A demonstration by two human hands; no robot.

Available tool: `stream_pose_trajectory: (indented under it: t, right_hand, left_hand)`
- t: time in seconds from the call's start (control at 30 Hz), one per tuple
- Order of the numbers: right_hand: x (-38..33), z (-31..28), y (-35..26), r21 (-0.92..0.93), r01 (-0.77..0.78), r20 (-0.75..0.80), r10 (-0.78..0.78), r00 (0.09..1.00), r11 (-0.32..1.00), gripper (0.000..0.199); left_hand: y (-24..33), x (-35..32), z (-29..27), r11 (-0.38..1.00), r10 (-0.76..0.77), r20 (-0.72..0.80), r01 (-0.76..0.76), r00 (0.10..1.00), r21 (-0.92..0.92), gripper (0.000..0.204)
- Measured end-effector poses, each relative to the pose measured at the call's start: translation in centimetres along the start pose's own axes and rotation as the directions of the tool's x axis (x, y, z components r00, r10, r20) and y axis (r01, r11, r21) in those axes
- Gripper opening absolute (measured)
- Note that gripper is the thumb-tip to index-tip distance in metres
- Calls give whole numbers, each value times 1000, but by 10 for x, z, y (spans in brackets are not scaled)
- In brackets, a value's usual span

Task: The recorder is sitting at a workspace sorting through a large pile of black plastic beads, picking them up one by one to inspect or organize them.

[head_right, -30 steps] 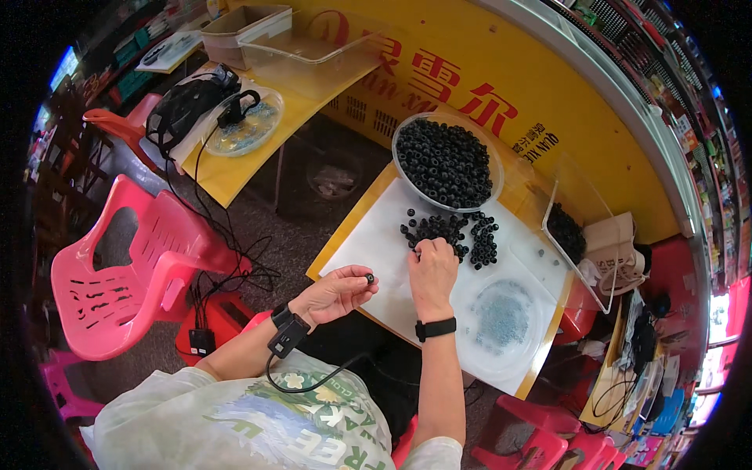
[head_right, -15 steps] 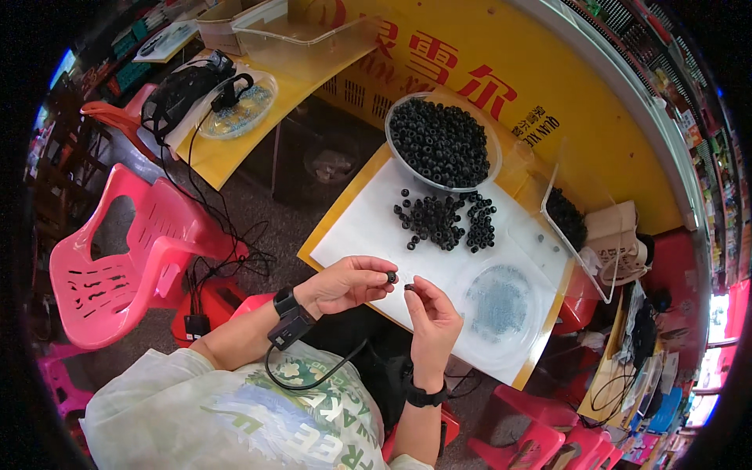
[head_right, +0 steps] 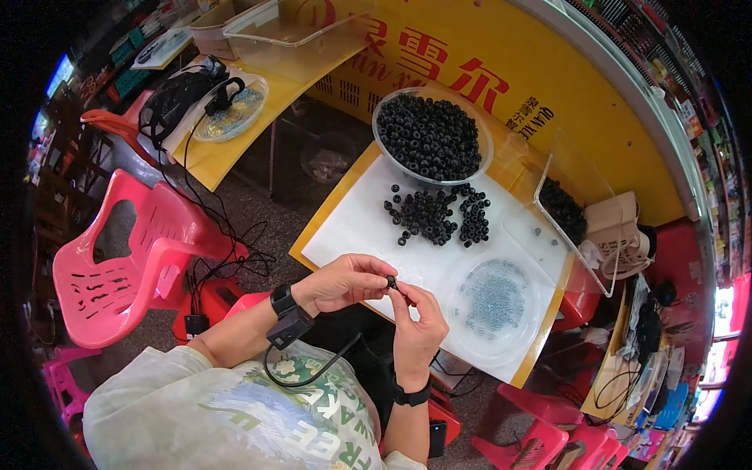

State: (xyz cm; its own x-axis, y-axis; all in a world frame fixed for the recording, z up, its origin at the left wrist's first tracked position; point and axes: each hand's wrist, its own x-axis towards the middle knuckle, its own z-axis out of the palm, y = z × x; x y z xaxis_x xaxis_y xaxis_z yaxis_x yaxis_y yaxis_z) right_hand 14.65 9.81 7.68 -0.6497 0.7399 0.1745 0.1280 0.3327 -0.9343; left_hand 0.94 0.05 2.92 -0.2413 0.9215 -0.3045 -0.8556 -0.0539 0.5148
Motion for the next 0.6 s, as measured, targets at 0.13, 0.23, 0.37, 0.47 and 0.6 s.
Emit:
stream_pose_trajectory:
  t: [0.13, 0.23, 0.37, 0.47, 0.6]
  right_hand:
    - [-2, 1, 4, -5, 29, 10, -29, 1000, 1000, 15]
    - [-4, 2, 8, -12, 44, 7, -44, 999, 999, 15]
    - [-6, 4, 5, -33, 46, 16, -46, 999, 998, 12]
    - [-9, 4, 8, 17, 3, 43, -4, 999, 1000, 14]
    - [-5, 1, 7, 39, -52, 69, 50, 996, 998, 23]
  left_hand:
    - [1, -1, 1, 1000, -28, 0, 28, 1000, -2, 26]
    - [-1, 1, -3, 998, -52, 34, 53, 998, -15, 28]
    - [-3, 2, -6, 999, -46, 46, 46, 998, -6, 28]
    - [0, 1, -7, 998, -60, 73, 59, 995, 25, 29]
    - [7, 2, -12, 994, -96, 196, 86, 976, 61, 40]
